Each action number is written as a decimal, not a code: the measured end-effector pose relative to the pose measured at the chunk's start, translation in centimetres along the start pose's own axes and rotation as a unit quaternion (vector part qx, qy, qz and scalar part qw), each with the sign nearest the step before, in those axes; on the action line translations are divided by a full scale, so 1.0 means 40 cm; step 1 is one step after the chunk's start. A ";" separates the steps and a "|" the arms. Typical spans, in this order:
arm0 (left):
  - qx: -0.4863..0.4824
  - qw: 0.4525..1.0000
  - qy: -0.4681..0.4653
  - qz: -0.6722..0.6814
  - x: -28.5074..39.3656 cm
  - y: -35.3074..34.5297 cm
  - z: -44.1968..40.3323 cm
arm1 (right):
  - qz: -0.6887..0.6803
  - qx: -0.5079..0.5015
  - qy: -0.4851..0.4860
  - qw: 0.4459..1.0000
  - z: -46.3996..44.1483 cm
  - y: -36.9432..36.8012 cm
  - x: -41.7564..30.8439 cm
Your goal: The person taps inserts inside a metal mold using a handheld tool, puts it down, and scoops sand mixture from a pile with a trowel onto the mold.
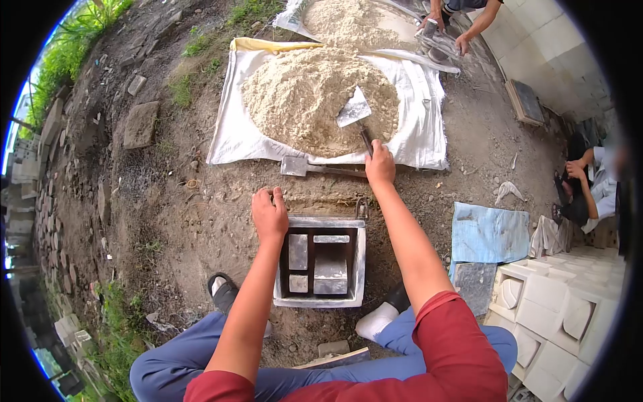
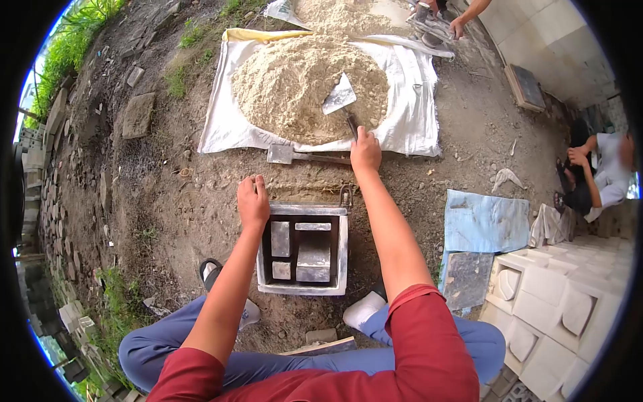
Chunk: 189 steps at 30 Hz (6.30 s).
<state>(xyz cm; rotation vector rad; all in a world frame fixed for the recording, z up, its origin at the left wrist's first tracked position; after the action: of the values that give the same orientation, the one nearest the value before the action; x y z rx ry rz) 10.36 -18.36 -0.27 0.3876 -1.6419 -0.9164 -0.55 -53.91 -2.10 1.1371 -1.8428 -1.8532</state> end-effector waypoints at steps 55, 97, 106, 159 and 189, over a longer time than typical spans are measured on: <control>-0.030 0.995 0.068 -0.060 -0.006 -0.007 0.003 | -0.167 -0.042 -0.066 0.983 0.030 0.160 -0.138; -0.040 0.997 0.053 -0.040 -0.034 -0.034 0.000 | -0.226 -0.017 -0.079 0.971 0.183 0.311 -0.106; 0.014 0.999 -0.006 0.035 -0.034 -0.029 -0.014 | -0.304 -0.019 -0.056 0.951 0.332 0.484 -0.124; -0.036 0.992 0.056 0.108 -0.077 -0.052 -0.019 | -0.268 -0.156 -0.181 0.933 1.003 0.565 -0.277; -0.046 0.991 -0.040 0.117 -0.135 0.034 0.309 | -0.146 -0.292 -0.028 0.945 0.889 0.672 -0.184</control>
<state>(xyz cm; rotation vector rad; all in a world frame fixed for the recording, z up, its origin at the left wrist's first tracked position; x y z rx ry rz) 0.66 -9.38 -3.36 0.0926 -1.6705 -0.8339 -29.02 -27.39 20.83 1.1714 -1.0484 -2.3886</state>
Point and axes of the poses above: each hand's wrist, its own z-axis away from the middle knuckle, its own y-axis out of the back of the hand, x = y × z, the point moved 9 cm from there along -z, towards the middle knuckle, and after that the axes turned 5 degrees about -x, right-handed, at the moved point
